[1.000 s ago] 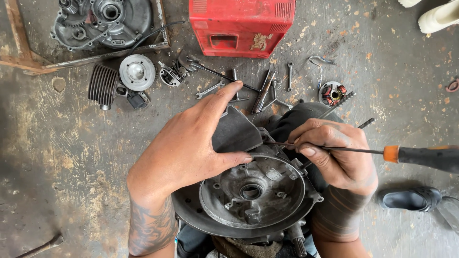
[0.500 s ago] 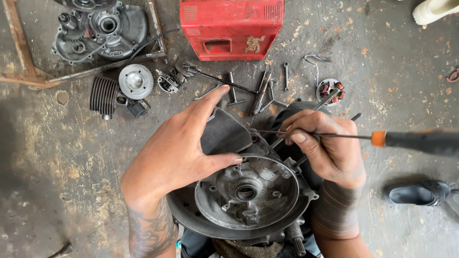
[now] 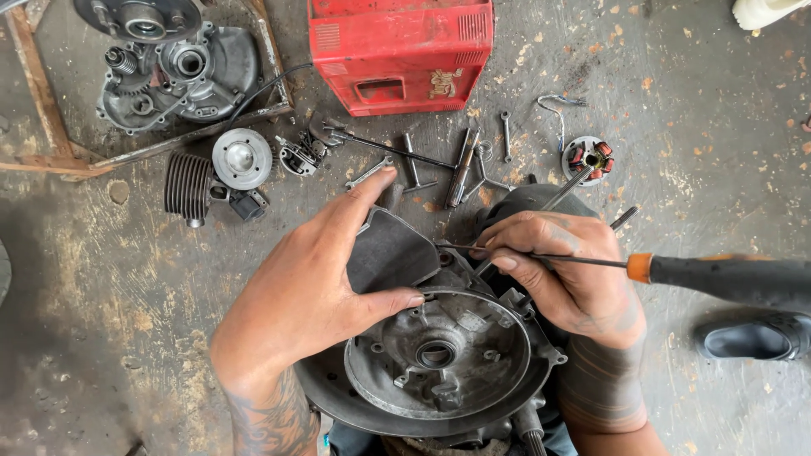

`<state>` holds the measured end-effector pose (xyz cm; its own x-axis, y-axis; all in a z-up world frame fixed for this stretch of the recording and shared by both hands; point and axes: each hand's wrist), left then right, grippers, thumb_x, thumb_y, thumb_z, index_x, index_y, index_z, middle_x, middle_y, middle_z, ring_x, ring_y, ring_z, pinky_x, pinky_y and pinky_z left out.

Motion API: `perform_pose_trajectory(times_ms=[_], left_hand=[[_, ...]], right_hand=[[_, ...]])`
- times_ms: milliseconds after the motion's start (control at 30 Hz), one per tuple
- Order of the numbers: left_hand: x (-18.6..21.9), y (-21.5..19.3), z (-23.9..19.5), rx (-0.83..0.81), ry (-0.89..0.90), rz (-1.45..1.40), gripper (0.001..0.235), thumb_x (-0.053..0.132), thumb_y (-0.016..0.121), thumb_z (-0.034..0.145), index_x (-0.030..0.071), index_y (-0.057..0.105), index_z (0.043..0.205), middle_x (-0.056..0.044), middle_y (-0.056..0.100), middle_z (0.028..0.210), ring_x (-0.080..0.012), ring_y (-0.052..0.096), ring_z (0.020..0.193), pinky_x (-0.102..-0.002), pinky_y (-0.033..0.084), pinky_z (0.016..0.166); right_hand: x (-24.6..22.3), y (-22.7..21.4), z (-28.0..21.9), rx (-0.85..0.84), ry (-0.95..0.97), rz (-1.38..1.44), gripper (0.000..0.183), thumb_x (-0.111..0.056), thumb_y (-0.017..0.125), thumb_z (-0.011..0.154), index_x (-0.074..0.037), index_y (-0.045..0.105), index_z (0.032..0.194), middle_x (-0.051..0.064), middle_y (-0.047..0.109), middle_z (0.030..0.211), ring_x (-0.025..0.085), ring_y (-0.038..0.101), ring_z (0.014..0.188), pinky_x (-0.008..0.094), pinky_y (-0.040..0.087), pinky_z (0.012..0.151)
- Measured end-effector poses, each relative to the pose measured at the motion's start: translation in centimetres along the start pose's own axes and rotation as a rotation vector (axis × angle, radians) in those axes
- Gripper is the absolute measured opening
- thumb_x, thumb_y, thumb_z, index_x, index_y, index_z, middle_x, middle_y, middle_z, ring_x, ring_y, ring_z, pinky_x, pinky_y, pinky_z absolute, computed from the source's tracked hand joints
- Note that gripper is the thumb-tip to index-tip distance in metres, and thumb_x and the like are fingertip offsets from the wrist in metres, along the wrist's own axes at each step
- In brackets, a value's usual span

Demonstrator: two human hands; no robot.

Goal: The person sits on the floor holding a motorcycle engine cover, pries around its edge with a screwdriver, lifts and repositions the cover, then wipes its inner surface and rim with a rag. They resume prying at the cover's mating edge with the screwdriver.

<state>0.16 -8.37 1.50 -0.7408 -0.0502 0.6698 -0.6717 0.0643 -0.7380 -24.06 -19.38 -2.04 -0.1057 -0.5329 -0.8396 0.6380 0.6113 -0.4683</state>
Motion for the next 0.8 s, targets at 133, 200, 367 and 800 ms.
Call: perform_pose_trajectory(times_ms=[133, 200, 367, 800], left_hand=[[-0.1, 0.0, 0.1, -0.011, 0.016, 0.013, 0.108, 0.038, 0.090, 0.067, 0.003, 0.034, 0.152, -0.021, 0.053, 0.152, -0.0373, 0.060, 0.128, -0.046, 0.050, 0.097], [-0.1, 0.0, 0.2, -0.002, 0.033, 0.007, 0.107, 0.037, 0.090, 0.068, 0.002, 0.034, 0.152, -0.021, 0.053, 0.152, -0.0371, 0.060, 0.129, -0.045, 0.050, 0.098], [0.2, -0.1, 0.2, 0.002, 0.021, -0.017, 0.106, 0.033, 0.090, 0.066, 0.002, 0.036, 0.151, -0.019, 0.053, 0.153, -0.0353, 0.059, 0.131, -0.043, 0.049, 0.099], [0.0, -0.1, 0.3, 0.000, 0.036, -0.036, 0.104, 0.031, 0.090, 0.067, 0.000, 0.035, 0.150, -0.021, 0.052, 0.152, -0.0360, 0.059, 0.132, -0.043, 0.049, 0.101]], right_hand=[[-0.3, 0.4, 0.5, 0.019, -0.051, -0.046, 0.010, 0.002, 0.069, 0.084, 0.002, 0.068, 0.095, 0.011, 0.077, 0.097, 0.020, 0.074, 0.073, 0.027, 0.057, 0.067], [-0.2, 0.3, 0.5, 0.014, -0.085, -0.081, 0.013, 0.003, 0.070, 0.085, 0.003, 0.069, 0.098, 0.012, 0.077, 0.099, 0.021, 0.075, 0.075, 0.028, 0.058, 0.067], [0.8, 0.1, -1.1, 0.104, 0.108, 0.138, 0.005, 0.003, 0.062, 0.088, 0.000, 0.059, 0.085, 0.015, 0.076, 0.092, 0.016, 0.066, 0.063, 0.024, 0.051, 0.058], [0.2, 0.2, 0.0, 0.038, 0.040, -0.007, 0.004, 0.002, 0.067, 0.084, 0.000, 0.065, 0.087, 0.012, 0.076, 0.091, 0.019, 0.070, 0.065, 0.027, 0.054, 0.062]])
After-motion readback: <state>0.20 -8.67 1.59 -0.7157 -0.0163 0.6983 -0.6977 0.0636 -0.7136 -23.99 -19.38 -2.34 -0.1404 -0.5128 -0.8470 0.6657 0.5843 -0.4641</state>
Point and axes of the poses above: each hand's wrist, its own z-axis towards the middle knuckle, its own y-axis out of the palm, x = y × z
